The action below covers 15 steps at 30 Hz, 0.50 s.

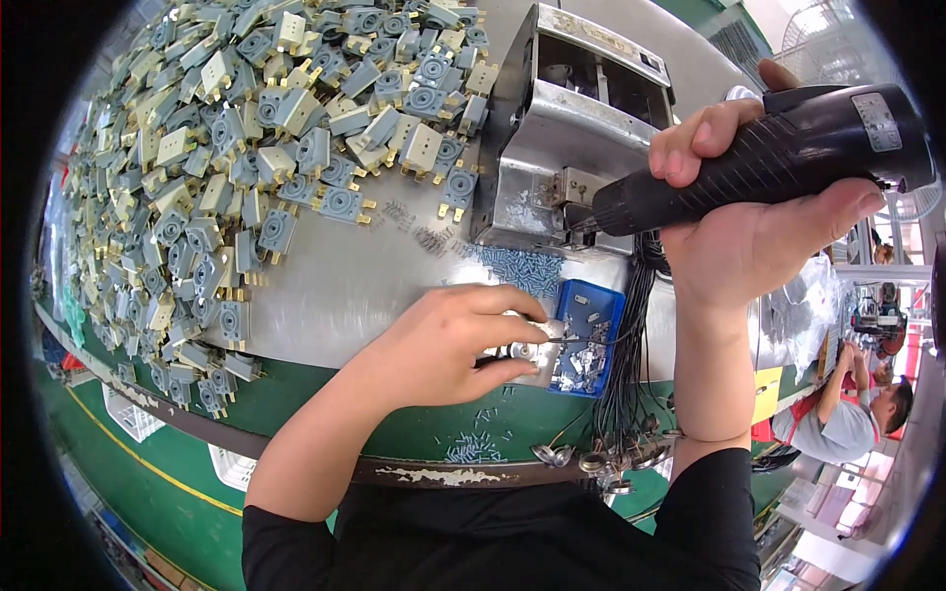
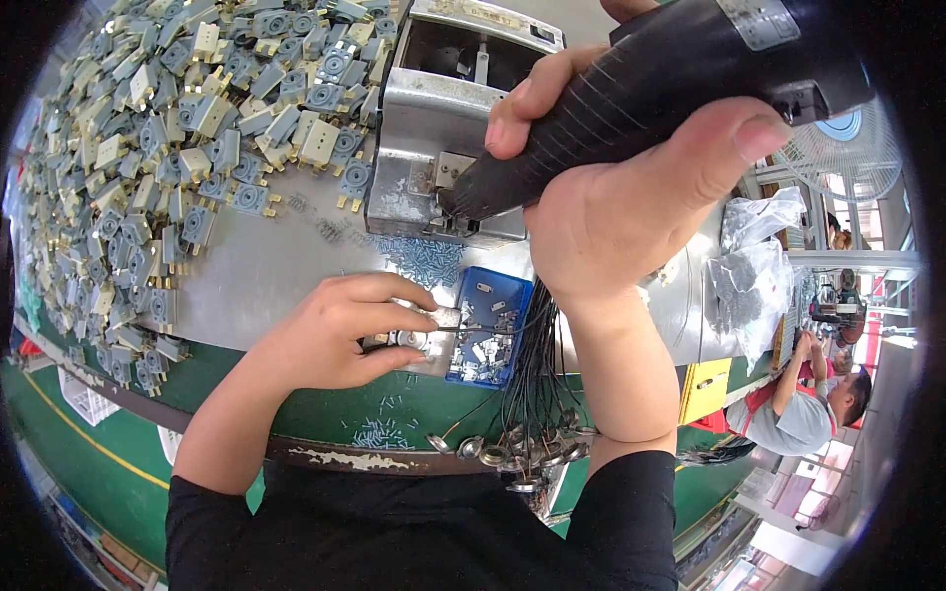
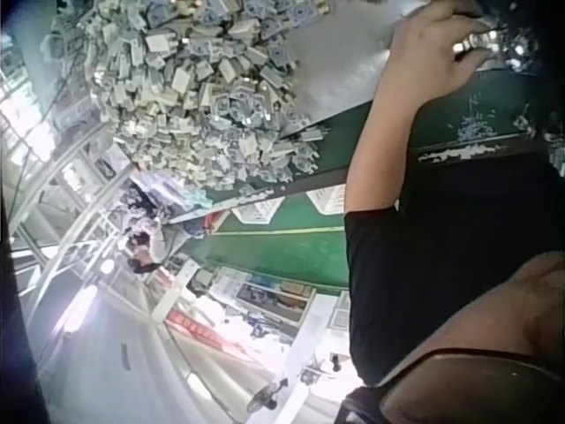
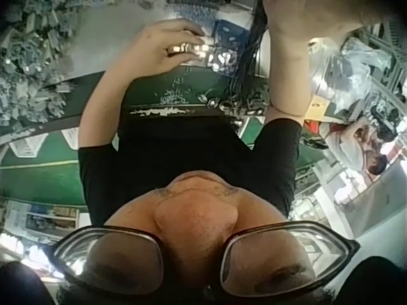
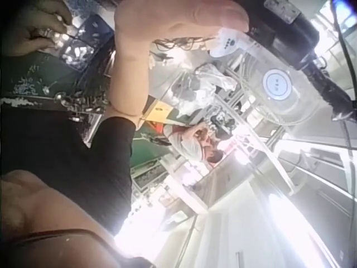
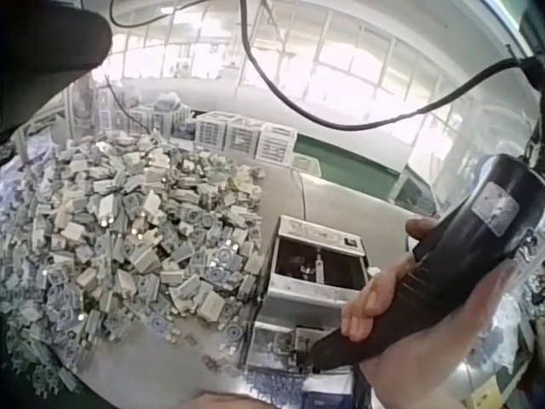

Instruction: Assembling electrical components by attaching wire harnesses to connectors using an electric screwdriver.

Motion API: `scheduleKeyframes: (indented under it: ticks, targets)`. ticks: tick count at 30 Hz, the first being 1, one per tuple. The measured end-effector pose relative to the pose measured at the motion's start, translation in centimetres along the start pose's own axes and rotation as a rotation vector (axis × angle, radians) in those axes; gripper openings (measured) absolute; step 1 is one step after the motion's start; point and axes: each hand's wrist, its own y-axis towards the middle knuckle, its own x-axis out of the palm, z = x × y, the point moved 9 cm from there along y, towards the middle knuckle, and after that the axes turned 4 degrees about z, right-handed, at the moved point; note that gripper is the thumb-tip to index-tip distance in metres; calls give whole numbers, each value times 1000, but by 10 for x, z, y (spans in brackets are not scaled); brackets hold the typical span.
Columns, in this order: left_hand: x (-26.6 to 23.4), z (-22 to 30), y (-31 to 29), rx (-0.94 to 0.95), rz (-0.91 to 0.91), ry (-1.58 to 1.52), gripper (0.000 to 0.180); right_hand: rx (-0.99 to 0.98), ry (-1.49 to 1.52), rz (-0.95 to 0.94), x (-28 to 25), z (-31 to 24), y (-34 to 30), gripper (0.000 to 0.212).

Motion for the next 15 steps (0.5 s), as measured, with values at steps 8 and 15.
scheduleKeyframes:
  ticks: [8, 15]
  targets:
    - [-1, 0, 1, -7, -5, -4, 32, -82, -222, -129, 13, -8, -2, 117]
    - [-1, 0, 1, 4, 0, -17, 30, 30, -47, -35, 10, -3, -3, 120]
